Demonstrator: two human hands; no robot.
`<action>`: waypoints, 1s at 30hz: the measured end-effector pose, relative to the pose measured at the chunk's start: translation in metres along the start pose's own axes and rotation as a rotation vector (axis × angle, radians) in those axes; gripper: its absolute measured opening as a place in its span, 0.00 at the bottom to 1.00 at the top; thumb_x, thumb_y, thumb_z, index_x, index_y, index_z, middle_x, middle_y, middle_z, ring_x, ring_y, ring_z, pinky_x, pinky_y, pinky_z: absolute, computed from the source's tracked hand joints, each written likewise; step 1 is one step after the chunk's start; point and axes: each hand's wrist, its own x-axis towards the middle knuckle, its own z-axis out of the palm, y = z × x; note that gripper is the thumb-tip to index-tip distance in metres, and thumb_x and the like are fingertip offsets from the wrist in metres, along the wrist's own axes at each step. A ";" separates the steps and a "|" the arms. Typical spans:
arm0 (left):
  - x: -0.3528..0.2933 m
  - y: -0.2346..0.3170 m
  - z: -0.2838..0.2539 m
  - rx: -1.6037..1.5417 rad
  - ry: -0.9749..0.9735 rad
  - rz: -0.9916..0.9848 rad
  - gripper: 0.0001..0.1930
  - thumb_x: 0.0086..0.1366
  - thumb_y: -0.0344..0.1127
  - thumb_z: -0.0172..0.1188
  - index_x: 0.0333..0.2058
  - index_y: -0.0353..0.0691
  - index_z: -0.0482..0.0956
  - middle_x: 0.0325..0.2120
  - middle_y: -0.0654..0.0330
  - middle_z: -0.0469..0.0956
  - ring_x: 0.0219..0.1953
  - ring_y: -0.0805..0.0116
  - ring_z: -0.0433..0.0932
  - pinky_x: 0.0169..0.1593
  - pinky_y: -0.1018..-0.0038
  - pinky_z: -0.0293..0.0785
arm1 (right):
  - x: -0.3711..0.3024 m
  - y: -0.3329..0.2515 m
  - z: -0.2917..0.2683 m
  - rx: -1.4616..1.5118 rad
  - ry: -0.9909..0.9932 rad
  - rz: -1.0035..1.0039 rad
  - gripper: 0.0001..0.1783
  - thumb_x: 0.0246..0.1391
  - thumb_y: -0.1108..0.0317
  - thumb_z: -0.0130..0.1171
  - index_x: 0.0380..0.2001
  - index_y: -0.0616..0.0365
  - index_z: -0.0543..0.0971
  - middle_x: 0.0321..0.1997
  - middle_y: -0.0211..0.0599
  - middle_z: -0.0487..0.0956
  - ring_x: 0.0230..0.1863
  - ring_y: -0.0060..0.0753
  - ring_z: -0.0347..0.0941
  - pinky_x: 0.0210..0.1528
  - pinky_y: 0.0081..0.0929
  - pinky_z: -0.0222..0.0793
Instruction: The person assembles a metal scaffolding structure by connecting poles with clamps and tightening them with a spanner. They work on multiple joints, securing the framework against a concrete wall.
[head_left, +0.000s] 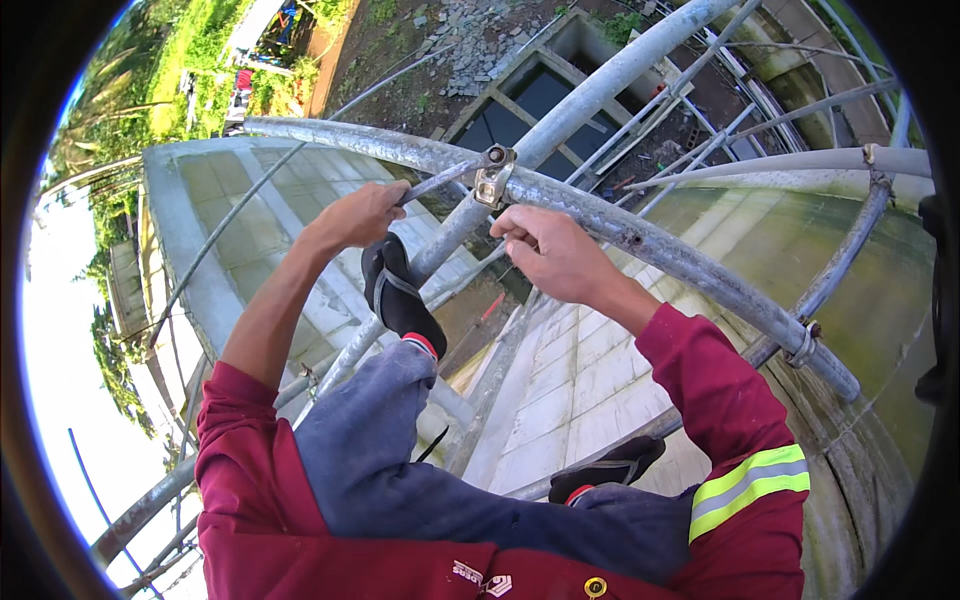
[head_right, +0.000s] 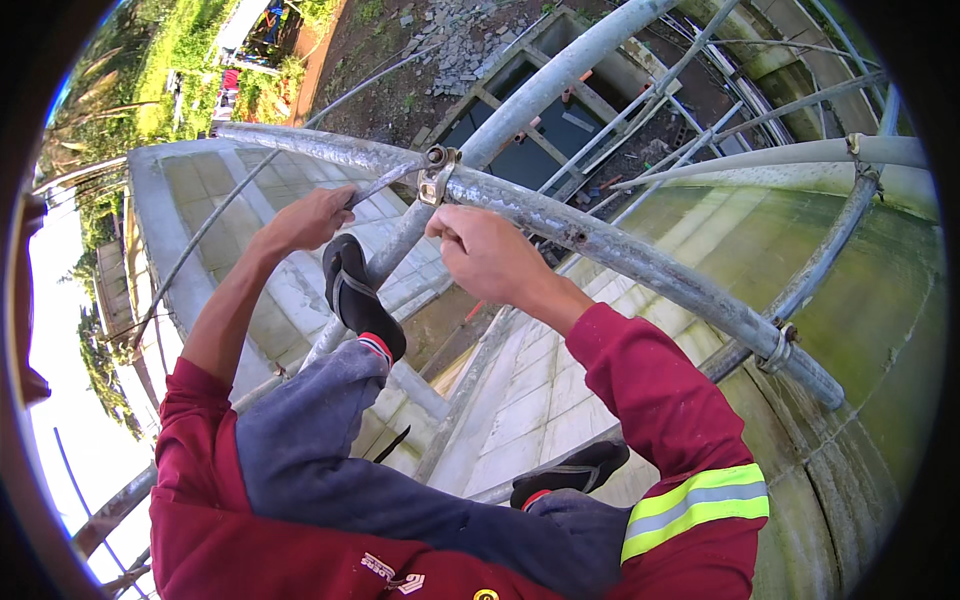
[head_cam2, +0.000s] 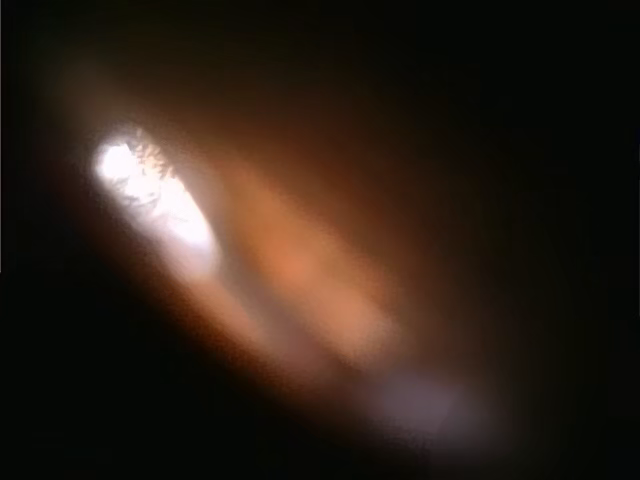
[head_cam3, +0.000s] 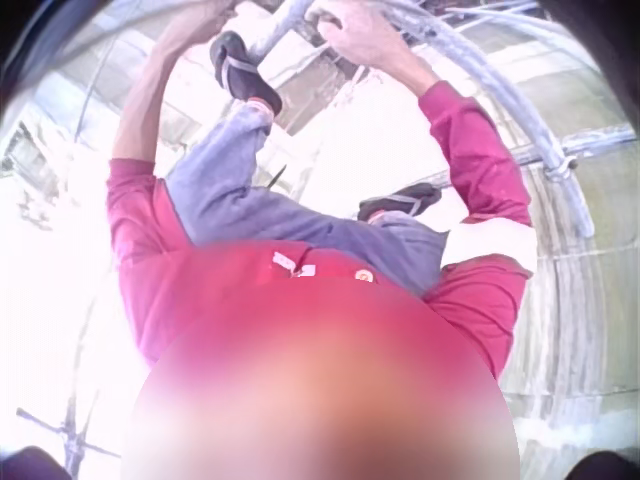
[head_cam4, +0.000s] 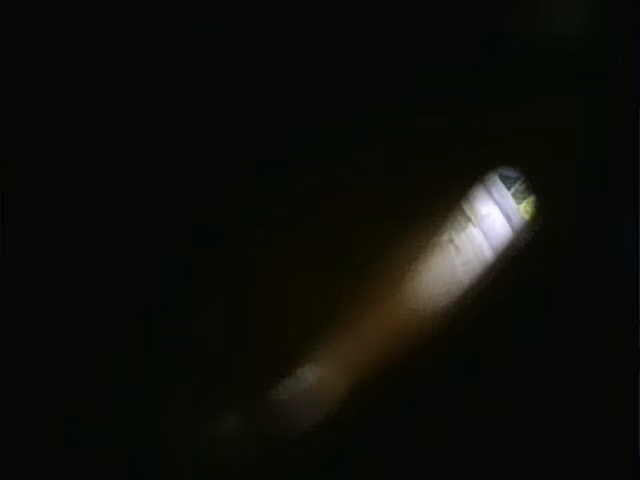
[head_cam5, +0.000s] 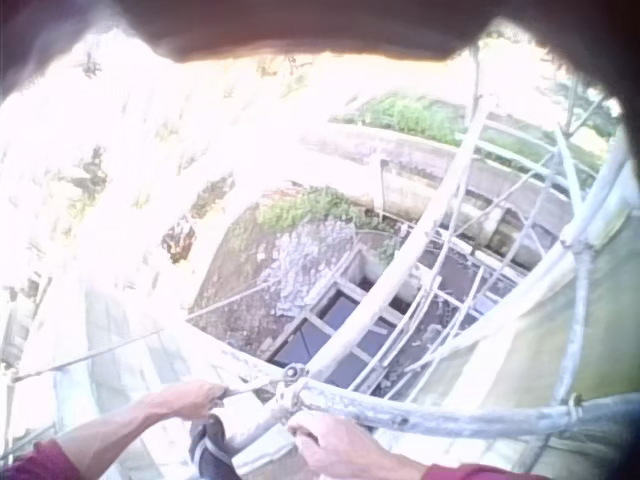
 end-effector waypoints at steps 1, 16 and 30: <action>0.007 0.001 -0.018 0.159 -0.021 0.014 0.09 0.65 0.28 0.56 0.43 0.34 0.71 0.34 0.42 0.79 0.41 0.39 0.78 0.43 0.50 0.72 | 0.001 0.000 -0.021 0.045 0.118 0.065 0.10 0.59 0.74 0.52 0.41 0.65 0.77 0.30 0.33 0.76 0.33 0.23 0.72 0.39 0.28 0.70; 0.112 -0.018 -0.051 -0.152 0.584 -0.247 0.15 0.63 0.28 0.56 0.49 0.39 0.68 0.38 0.46 0.74 0.43 0.50 0.80 0.36 0.56 0.75 | 0.004 0.025 -0.055 -0.822 -0.026 0.276 0.32 0.52 0.40 0.63 0.43 0.60 0.76 0.35 0.46 0.84 0.37 0.49 0.84 0.40 0.44 0.80; 0.220 0.126 -0.083 -0.926 0.874 -0.427 0.20 0.69 0.48 0.55 0.36 0.33 0.73 0.24 0.54 0.75 0.20 0.63 0.73 0.26 0.65 0.70 | -0.002 0.023 -0.062 -0.676 0.046 0.287 0.32 0.53 0.48 0.63 0.51 0.62 0.70 0.40 0.50 0.82 0.40 0.49 0.83 0.44 0.42 0.78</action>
